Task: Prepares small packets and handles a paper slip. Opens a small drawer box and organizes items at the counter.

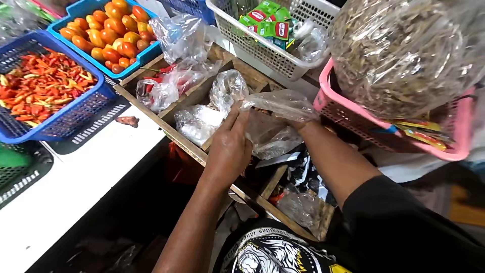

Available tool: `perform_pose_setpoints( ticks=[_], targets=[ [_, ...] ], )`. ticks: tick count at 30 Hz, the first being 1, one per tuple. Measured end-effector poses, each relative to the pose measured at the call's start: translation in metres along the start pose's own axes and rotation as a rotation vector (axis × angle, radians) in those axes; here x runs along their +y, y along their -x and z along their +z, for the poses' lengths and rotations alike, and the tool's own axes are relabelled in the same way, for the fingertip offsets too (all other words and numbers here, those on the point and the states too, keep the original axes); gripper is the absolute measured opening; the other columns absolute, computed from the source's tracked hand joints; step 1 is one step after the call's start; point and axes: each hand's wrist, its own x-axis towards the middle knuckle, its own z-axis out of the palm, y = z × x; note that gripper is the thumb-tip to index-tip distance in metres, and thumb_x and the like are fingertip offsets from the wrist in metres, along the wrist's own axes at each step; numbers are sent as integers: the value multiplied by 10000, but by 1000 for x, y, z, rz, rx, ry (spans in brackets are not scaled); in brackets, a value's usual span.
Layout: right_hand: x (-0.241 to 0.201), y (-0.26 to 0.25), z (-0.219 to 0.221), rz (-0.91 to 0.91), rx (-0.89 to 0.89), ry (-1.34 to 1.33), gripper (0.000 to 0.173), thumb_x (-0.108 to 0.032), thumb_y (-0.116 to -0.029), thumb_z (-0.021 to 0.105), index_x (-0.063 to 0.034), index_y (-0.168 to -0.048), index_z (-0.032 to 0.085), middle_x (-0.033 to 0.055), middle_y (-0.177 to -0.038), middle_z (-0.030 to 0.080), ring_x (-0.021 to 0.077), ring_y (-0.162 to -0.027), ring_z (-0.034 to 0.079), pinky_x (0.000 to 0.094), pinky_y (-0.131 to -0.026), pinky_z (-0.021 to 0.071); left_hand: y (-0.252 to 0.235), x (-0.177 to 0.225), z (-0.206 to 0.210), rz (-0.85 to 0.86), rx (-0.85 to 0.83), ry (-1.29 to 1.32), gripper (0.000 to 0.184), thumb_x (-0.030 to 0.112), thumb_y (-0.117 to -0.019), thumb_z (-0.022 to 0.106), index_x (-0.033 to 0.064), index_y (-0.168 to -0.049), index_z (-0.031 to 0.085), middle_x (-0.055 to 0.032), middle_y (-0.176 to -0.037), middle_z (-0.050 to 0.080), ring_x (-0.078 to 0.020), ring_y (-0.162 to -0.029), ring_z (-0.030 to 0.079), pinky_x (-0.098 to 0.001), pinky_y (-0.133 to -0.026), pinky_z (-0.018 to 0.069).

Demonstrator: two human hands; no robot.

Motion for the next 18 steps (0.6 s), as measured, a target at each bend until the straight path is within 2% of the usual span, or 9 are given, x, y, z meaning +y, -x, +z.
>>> perform_pose_setpoints(
  ticks=[1,4,8,10,11,12,14,16,18],
  targets=[
    [0,0,-3,59,5,-57,315,-276,-982,653,-113,-1242,721,99,-1200,726,214,-1125,679,426,-993,535,-1,0,0,-7,-5,13,632,-25,-857,672,65,-1469,540,-156,-1572,450,-282,-1248,632,-447,-970,574],
    [3,-6,-4,114,39,-80,292,-233,-986,663,-43,-1201,716,194,-1182,715,343,-1128,674,551,-982,515,-5,1,-3,-18,3,36,635,-28,-845,670,56,-1462,544,-175,-1555,467,-280,-1192,664,-434,-928,590],
    [24,-15,-3,163,-13,-106,385,-385,-975,649,-117,-1250,681,133,-1215,702,302,-1158,658,552,-1003,515,-18,5,-10,-18,21,157,697,0,-847,673,61,-1515,482,-191,-1476,524,-217,-1036,687,-368,-833,600],
    [17,-2,-18,145,-178,-67,419,-391,-1043,538,-82,-1303,654,179,-1267,675,340,-1219,629,600,-1043,475,-26,3,-9,5,50,256,712,16,-862,660,28,-1537,434,-181,-1380,576,-142,-786,636,-309,-678,567],
    [3,9,-33,184,-275,-88,466,-393,-1102,417,-64,-1355,629,207,-1312,656,367,-1259,607,633,-1066,436,-32,2,-9,2,59,301,718,10,-866,647,14,-1545,412,-183,-1352,585,-123,-701,607,-298,-629,553],
    [-9,21,-46,187,-257,-103,493,-401,-1121,348,-61,-1337,632,204,-1266,672,365,-1213,631,646,-1028,451,-37,0,-10,-18,61,330,722,12,-876,636,13,-1554,391,-176,-1349,585,-115,-683,606,-294,-627,558],
    [-22,48,-53,15,127,-115,397,-329,-1097,417,-84,-1189,716,107,-1092,732,249,-1040,697,530,-943,544,-48,-4,-13,-83,73,362,723,16,-884,631,22,-1562,378,-164,-1403,580,-122,-744,661,-307,-695,594],
    [-32,72,-45,-261,444,-147,276,-235,-1044,517,-40,-976,701,95,-923,691,218,-878,677,439,-777,573,-57,-7,-14,-146,103,365,724,25,-880,620,26,-1563,380,-159,-1409,579,-127,-755,664,-314,-705,593],
    [-40,85,-30,-464,355,-159,227,-238,-970,605,-86,-861,733,63,-882,710,221,-900,686,434,-793,578,-64,0,-13,-178,148,347,707,24,-868,632,2,-1539,410,-182,-1355,601,-151,-777,674,-331,-724,598]
  ],
)
